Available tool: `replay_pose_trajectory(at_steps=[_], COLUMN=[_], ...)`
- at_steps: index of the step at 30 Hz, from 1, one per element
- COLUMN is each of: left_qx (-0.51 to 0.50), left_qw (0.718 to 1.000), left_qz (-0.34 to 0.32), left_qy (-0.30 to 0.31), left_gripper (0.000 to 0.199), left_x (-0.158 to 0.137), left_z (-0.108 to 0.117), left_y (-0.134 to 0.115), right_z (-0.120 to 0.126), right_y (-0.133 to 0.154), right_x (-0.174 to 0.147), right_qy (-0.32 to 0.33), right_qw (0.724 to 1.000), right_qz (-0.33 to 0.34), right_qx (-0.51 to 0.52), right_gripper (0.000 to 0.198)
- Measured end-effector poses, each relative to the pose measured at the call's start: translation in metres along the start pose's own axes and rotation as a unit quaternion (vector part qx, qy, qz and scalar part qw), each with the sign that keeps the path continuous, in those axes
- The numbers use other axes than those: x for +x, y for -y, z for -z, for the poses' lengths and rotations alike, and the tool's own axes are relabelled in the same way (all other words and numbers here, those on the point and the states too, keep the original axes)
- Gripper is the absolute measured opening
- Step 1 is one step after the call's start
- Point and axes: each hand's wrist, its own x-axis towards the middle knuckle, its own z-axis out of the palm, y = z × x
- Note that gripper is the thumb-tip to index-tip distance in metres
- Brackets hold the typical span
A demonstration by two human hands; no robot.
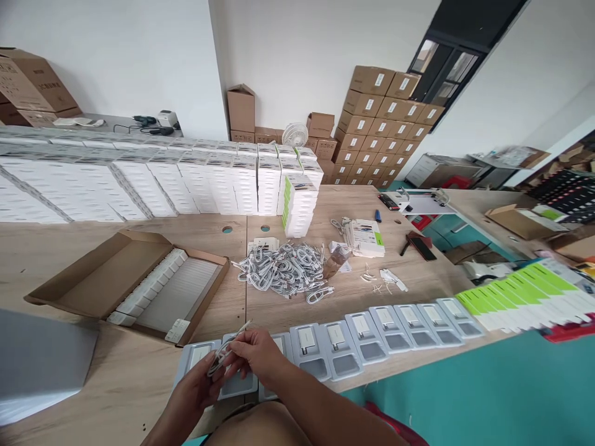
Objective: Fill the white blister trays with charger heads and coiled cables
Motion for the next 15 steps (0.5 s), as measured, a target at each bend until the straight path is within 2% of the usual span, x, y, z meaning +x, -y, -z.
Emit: replay_pose_trajectory(at_steps=[3, 5, 7, 9, 12, 13, 15], left_qx=[0.006, 0.016, 0.031, 0.053, 0.095, 0.107, 0.148], left_qw=[1.000, 1.000, 0.999, 0.997, 0.991, 0.989, 0.980], left_qz=[-0.012, -0.022, -0.034, -0.050, -0.085, -0.098, -0.126], left_qy=[0.005, 0.004, -0.003, -0.014, -0.035, -0.041, -0.051], left_gripper=[0.037, 0.037, 0.037, 0.039, 0.045, 0.046, 0.048], left_x=[-0.002, -0.004, -0.006, -0.008, -0.012, -0.014, -0.017], left_z=[0.000, -0.001, -0.003, -0.005, -0.007, -0.008, -0.010], left_y=[-0.003, -0.004, -0.006, -0.009, -0.019, -0.022, -0.030], right_z=[0.000, -0.001, -0.001, 0.000, 0.003, 0.004, 0.007], right_y=[0.000, 0.000, 0.000, 0.002, 0.010, 0.014, 0.024], right_x=[-0.001, -0.002, -0.003, -0.006, -0.014, -0.017, -0.023], right_qy=[0.000, -0.016, -0.052, -0.101, -0.134, -0.139, -0.165], right_qw=[1.000, 0.999, 0.990, 0.952, 0.858, 0.846, 0.841], right_qz=[0.002, 0.017, 0.065, 0.149, 0.245, 0.258, 0.284], right_qx=[-0.018, -0.044, -0.110, -0.247, -0.432, -0.445, -0.430], right_gripper=[0.046, 0.039, 0.027, 0.014, 0.013, 0.015, 0.018])
